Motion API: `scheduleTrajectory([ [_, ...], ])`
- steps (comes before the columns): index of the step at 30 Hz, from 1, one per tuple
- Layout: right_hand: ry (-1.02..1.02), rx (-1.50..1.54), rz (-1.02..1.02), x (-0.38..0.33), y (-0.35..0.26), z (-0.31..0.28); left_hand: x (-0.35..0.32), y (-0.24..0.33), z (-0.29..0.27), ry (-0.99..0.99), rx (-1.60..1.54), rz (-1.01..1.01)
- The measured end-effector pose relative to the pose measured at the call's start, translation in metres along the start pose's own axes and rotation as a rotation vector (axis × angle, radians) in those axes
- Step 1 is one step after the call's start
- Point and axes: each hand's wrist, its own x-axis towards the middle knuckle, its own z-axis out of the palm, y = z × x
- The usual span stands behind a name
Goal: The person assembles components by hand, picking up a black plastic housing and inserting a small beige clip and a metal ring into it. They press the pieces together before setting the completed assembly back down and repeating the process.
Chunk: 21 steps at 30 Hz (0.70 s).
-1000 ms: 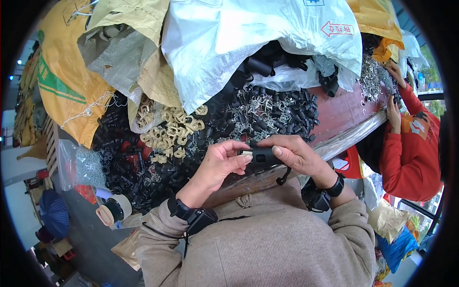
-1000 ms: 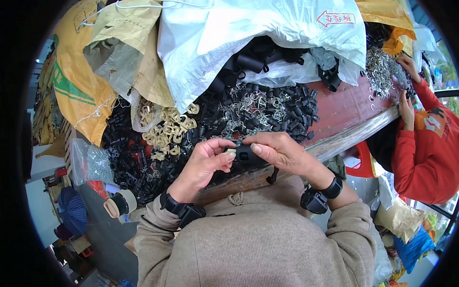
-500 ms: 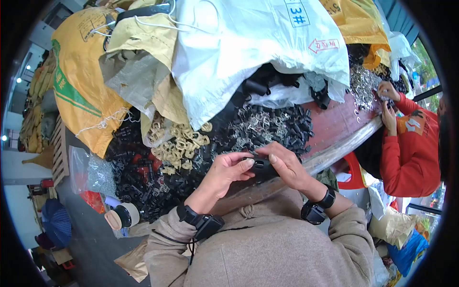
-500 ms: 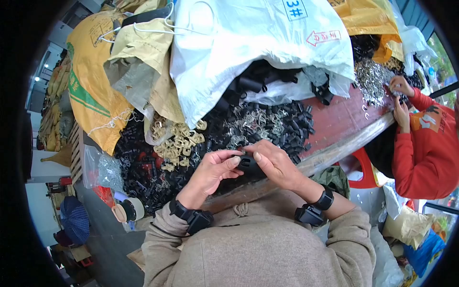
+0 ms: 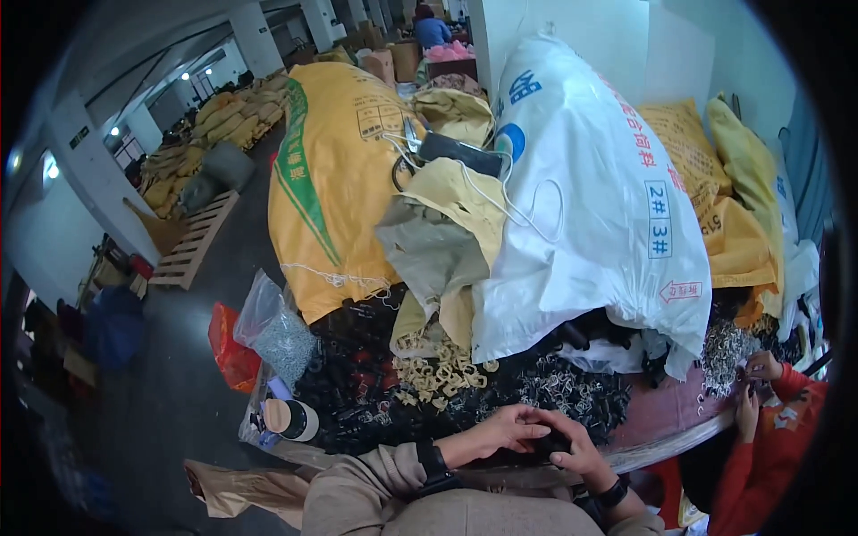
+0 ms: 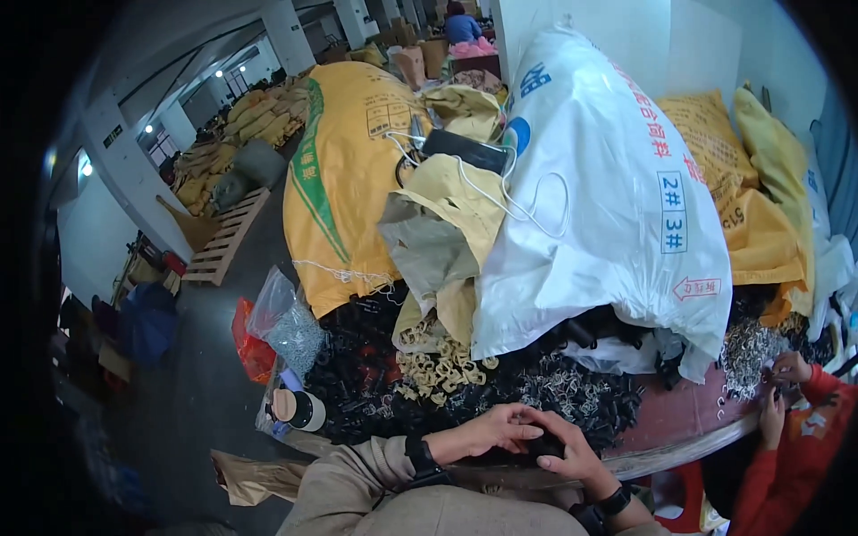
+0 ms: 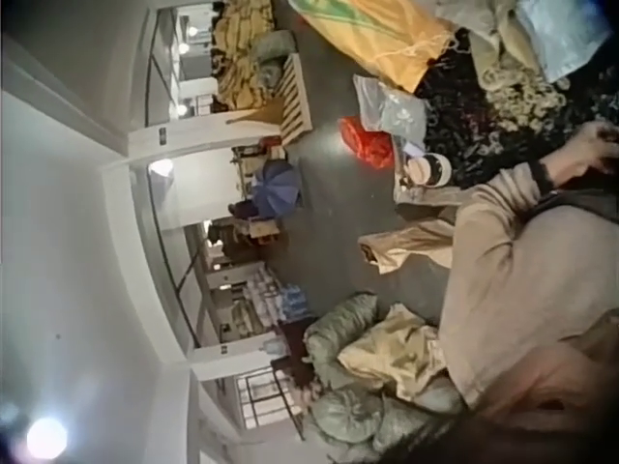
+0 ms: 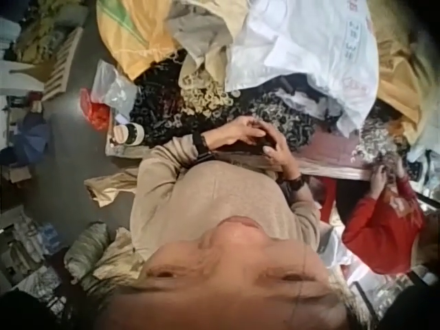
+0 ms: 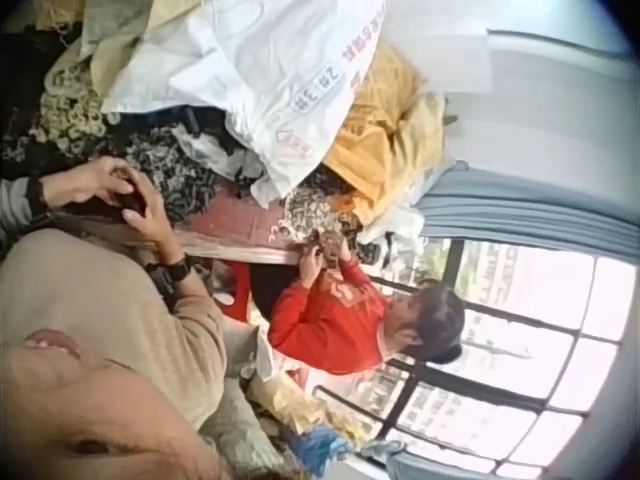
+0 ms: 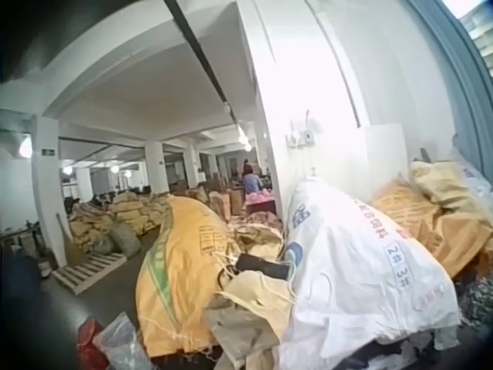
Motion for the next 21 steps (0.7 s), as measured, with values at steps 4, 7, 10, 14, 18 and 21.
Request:
scheduleTrajectory([
  [4,0.185,0.211,-0.007,-0.014,-0.010,0.008,-0.008,0.008,0.011,-0.010,0.119,0.040],
  [7,0.182,0.269,0.043,-0.014,-0.020,0.014,-0.003,0.006,0.012,0.066,0.117,0.460],
  [10,0.180,0.280,0.062,-0.014,-0.025,0.028,0.000,0.006,0.028,-0.039,0.127,0.525],
  [14,0.185,0.158,0.008,-0.012,-0.019,0.034,-0.009,0.009,0.043,-0.173,0.005,0.495],
  [18,0.220,0.033,-0.032,-0.008,-0.018,0.025,-0.008,0.013,0.044,-0.207,-0.072,0.534],
  [21,0.228,0.306,-0.009,0.003,-0.018,0.021,0.003,0.015,0.039,-0.094,-0.168,0.481],
])
